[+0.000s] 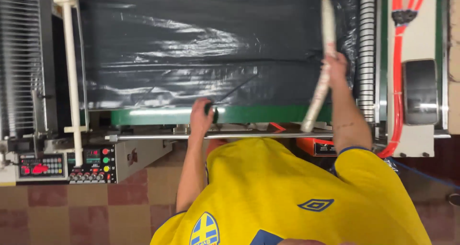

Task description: The person uses a long white tube to roll and wrap black plastic sheets on a conveyor belt. They repeatedly guide the plastic with one hand while using the tube to roll it up with the other hand.

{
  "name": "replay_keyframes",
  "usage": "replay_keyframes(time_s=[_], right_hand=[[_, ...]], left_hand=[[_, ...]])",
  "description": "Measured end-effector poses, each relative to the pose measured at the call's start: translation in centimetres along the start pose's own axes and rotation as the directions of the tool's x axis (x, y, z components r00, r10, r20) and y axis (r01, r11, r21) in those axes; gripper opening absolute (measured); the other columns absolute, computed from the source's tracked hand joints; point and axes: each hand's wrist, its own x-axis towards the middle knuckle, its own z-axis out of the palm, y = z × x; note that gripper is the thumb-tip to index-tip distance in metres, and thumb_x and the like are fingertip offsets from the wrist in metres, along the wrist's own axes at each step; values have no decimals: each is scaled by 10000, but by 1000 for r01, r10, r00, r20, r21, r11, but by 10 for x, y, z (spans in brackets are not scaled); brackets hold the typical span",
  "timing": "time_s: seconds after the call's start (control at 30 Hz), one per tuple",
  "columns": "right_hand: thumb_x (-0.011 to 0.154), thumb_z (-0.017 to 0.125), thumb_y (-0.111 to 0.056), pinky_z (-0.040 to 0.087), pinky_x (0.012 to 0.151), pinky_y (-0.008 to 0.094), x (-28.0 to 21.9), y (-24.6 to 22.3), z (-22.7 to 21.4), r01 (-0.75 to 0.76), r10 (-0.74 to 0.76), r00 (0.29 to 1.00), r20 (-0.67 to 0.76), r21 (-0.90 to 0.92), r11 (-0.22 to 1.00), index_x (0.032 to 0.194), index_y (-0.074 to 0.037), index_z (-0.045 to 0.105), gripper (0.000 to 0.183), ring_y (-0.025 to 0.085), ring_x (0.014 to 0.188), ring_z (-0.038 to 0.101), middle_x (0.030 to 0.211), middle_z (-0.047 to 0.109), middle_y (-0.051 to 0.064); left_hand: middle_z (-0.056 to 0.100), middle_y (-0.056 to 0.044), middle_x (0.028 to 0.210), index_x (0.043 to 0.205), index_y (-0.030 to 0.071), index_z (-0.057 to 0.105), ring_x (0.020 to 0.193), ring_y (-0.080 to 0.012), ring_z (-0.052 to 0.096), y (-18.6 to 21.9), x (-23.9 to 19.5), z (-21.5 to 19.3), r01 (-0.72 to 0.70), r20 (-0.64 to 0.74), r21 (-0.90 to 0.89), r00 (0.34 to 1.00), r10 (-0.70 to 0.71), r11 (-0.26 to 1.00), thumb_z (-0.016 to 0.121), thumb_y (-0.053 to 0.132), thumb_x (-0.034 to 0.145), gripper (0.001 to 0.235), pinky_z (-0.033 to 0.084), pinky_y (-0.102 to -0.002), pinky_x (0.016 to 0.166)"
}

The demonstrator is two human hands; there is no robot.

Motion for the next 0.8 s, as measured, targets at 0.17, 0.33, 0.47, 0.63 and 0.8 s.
replay_keyframes(time_s=[0.17,0.33,0.47,0.63,0.8], right_hand=[[932,793,-275,576,468,330,36,27,-60,125,-167,947,-275,-164,979,1160,-194,660,276,209,585,730,779,740,78],[919,829,-264,594,499,348,-45,-39,60,215,-216,950,-226,-29,976,1189,-156,625,355,227,586,730,796,724,119],[991,713,-268,617,516,320,-148,-123,192,60,-57,998,-23,176,983,1245,-130,547,333,209,610,724,840,698,98],[1025,645,-267,625,537,272,-219,-141,334,-50,-36,960,276,300,953,1215,-160,542,241,171,668,726,915,713,97],[1018,611,-279,642,604,280,-291,-139,449,-169,-10,866,500,311,935,1256,-167,551,270,176,745,741,975,744,114]], left_hand=[[456,-112,1573,1460,205,536,1481,-327,418,25,14,34,-197,482,413,875,-30,889,736,383,882,636,353,-578,1195],[404,-39,1601,1466,249,543,1504,-273,380,-9,19,47,-201,553,431,829,-82,880,741,427,863,660,336,-579,1204],[554,-68,1467,1390,193,606,1417,-285,511,-33,23,2,-98,427,294,904,-39,951,711,342,893,529,390,-562,1162],[661,-63,1311,1310,207,652,1295,-308,608,-80,17,-71,1,300,193,952,-60,981,686,308,907,416,443,-543,1110],[708,-123,1215,1261,164,685,1237,-334,648,-132,-7,-135,51,163,124,984,-71,991,678,251,928,345,484,-499,1079]])
